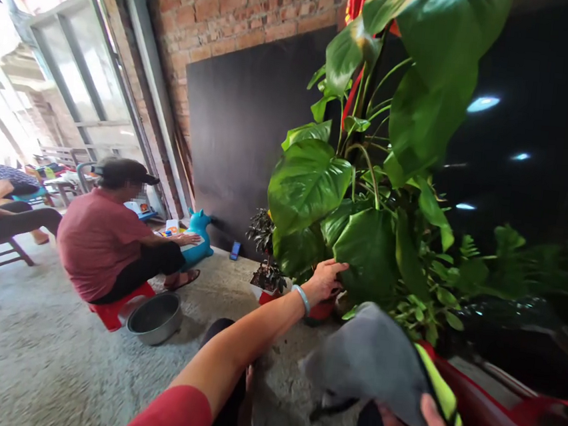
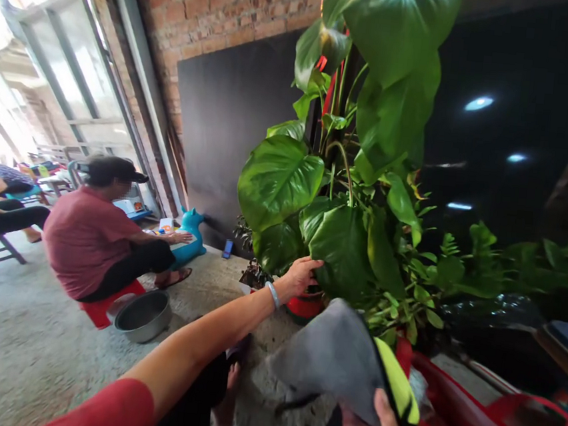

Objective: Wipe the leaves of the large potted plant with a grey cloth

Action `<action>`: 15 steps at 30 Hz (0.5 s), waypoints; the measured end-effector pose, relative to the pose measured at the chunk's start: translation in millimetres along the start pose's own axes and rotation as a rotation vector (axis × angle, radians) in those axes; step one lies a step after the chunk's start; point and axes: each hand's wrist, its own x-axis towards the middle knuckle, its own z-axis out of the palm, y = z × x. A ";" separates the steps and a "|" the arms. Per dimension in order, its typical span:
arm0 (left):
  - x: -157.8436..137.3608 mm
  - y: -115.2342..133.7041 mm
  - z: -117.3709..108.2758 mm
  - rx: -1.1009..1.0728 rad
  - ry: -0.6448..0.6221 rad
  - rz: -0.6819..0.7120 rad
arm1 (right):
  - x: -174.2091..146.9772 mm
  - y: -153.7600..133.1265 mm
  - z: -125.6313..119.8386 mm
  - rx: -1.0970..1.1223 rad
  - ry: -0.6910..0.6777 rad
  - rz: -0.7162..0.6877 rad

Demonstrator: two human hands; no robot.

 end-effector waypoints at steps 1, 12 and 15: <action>-0.3 -2.0 1.1 -0.007 -0.012 -0.009 | -0.6 -6.2 -2.0 0.055 0.035 0.040; -58.6 -81.5 -90.1 0.100 0.155 -0.310 | -20.0 43.7 -46.3 0.119 0.127 0.369; -91.6 -120.9 -131.7 0.137 0.249 -0.501 | -14.0 21.5 -45.4 0.252 0.216 0.289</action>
